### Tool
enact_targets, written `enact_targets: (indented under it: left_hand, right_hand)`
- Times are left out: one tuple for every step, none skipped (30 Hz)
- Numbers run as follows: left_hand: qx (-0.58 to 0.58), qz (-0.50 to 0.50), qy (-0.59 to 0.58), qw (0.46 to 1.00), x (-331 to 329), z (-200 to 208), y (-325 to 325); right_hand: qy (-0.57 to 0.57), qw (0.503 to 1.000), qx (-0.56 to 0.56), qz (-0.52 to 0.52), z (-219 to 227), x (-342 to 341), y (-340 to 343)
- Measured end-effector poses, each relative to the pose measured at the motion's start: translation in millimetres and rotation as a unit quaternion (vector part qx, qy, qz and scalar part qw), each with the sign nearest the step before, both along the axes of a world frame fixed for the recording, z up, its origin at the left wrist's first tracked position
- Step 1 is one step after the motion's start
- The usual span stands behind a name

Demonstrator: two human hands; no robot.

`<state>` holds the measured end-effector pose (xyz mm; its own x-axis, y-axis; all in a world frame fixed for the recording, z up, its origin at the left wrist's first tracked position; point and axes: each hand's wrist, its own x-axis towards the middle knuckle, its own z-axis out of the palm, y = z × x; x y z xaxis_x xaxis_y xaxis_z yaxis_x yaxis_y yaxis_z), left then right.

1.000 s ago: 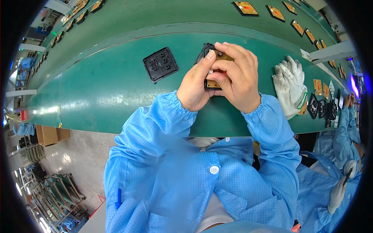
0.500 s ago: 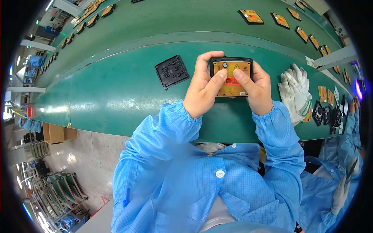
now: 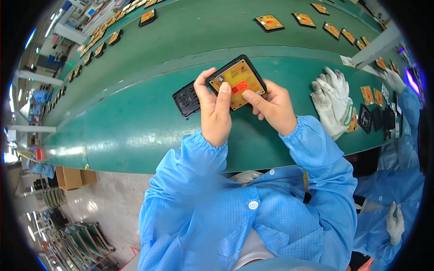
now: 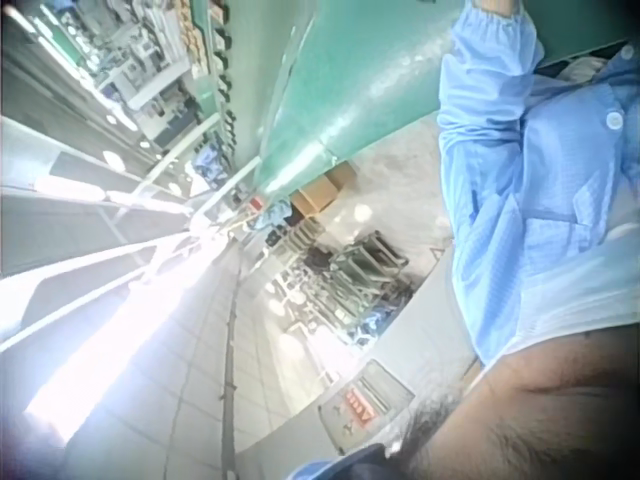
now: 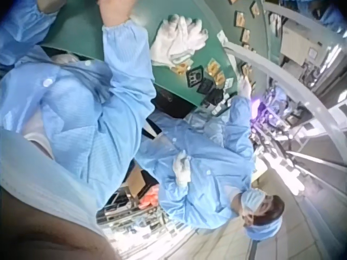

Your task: Assembling electronic components into cases and preparing for cleanroom tasks by putting on protective gloves.

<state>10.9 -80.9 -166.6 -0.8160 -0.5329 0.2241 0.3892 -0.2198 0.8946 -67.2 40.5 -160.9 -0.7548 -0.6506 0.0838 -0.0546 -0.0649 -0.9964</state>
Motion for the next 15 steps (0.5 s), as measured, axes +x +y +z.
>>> enact_targets:
  left_hand:
    - [0.005,-0.007,0.006,1.0,0,3,2]
    - [-0.004,-0.012,-0.009,1.0,0,2,4]
    - [-0.006,-0.018,-0.009,1.0,-1,2,4]
    - [0.003,-0.021,-0.009,1.0,-3,3,5]
    - [0.012,-0.021,-0.009,1.0,-4,2,5]
    - [0.011,-0.024,-0.009,1.0,-5,2,4]
    - [0.011,-0.024,-0.006,1.0,-7,1,2]
    - [0.011,-0.022,-0.003,1.0,-8,0,2]
    - [0.009,-0.022,0.0,1.0,-8,-1,3]
    - [0.016,-0.022,-0.003,1.0,-6,-1,4]
    - [0.02,-0.021,-0.001,1.0,-5,0,4]
    - [0.022,-0.017,-0.009,1.0,-4,1,6]
    - [0.022,-0.02,-0.016,0.999,-4,0,5]
    - [0.022,-0.023,-0.024,0.999,-2,-1,4]
    - [0.05,-0.044,-0.031,0.997,1,2,4]
  right_hand:
    - [-0.029,1.0,-0.002,0.009,3,-2,1]
    - [-0.061,0.998,0.0,0.021,3,-4,2]
    - [-0.062,0.998,-0.002,0.015,3,-5,2]
    - [-0.063,0.998,-0.006,0.018,2,-5,1]
    - [-0.065,0.998,-0.008,0.022,0,-5,2]
    - [-0.064,0.998,-0.01,0.019,0,-6,2]
    - [-0.054,0.998,-0.014,0.02,0,-8,2]
    - [-0.044,0.999,-0.018,0.023,0,-8,2]
    - [-0.04,0.999,-0.02,0.023,0,-7,2]
    - [-0.045,0.998,-0.032,0.017,1,-3,2]
    - [-0.046,0.998,-0.047,0.012,2,-1,1]
    - [-0.046,0.998,-0.038,0.001,1,1,1]
    - [-0.035,0.998,-0.045,0.005,1,2,0]
    - [-0.04,0.999,-0.034,-0.003,1,3,1]
    - [-0.044,0.999,-0.022,-0.011,0,4,2]
